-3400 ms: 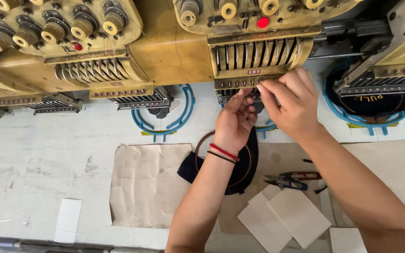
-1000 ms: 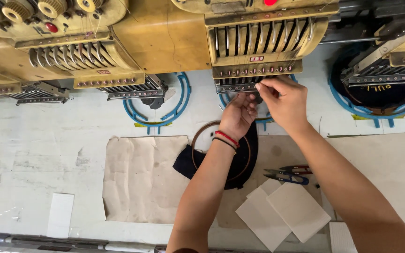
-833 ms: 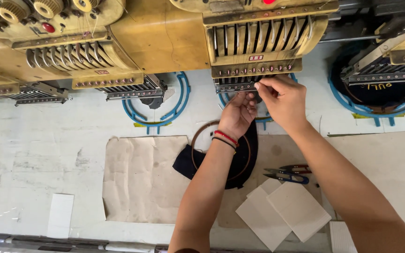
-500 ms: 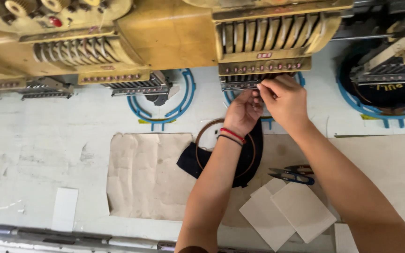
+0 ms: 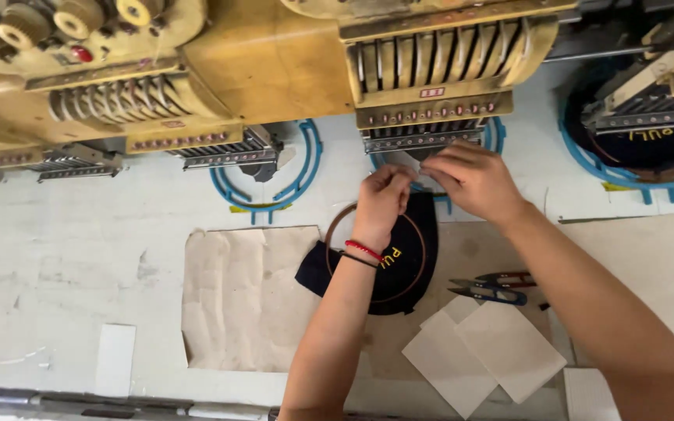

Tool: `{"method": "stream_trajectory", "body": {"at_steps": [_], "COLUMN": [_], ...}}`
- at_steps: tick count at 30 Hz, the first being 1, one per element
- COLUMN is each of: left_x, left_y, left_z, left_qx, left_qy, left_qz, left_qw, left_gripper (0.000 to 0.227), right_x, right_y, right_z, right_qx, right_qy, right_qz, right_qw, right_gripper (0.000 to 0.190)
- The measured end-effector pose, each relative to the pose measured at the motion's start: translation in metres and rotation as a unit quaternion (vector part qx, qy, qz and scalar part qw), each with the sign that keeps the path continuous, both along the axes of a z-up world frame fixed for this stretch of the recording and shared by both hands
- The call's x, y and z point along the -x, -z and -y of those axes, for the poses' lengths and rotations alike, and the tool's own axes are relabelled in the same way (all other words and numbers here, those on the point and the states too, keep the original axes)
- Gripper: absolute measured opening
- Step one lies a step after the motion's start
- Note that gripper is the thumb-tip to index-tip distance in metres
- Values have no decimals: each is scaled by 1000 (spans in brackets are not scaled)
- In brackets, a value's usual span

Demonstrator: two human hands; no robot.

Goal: Preparing fabric in a hoop with backing and loading it into an industrial embroidery machine

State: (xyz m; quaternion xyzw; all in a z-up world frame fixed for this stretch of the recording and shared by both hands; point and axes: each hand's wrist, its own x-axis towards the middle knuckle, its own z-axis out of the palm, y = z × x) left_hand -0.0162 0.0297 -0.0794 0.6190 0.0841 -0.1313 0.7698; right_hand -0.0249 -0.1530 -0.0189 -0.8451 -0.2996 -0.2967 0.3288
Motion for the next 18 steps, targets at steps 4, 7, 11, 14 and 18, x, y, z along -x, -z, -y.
{"method": "stream_trajectory", "body": {"at_steps": [4,7,11,14,18], "left_x": [7,6,-8,-25,-30], "left_y": [-15,-16,-9,28,43], "left_z": [-12,-20,-5,7,7], "left_qx": [65,103,227,336,424], "left_qy": [2,15,65,84,121], "left_qz": [-71,-108,-136,-166,-180], "left_qw": [995,989,962,923,879], "left_gripper": [33,43,54,47,26], "right_x": [24,37,9,-11,-19], "right_y": [17,31,26,54,72], "right_z": [14,23,-3,-13,-21], "right_qx": [-26,-79,-98,-88,-99], "right_qy": [73,125,156,205,273], "right_qz": [-100,-166,-147,-156,-173], "right_qw": [992,975,972,962,941], "right_gripper": [7,7,10,9,6]}}
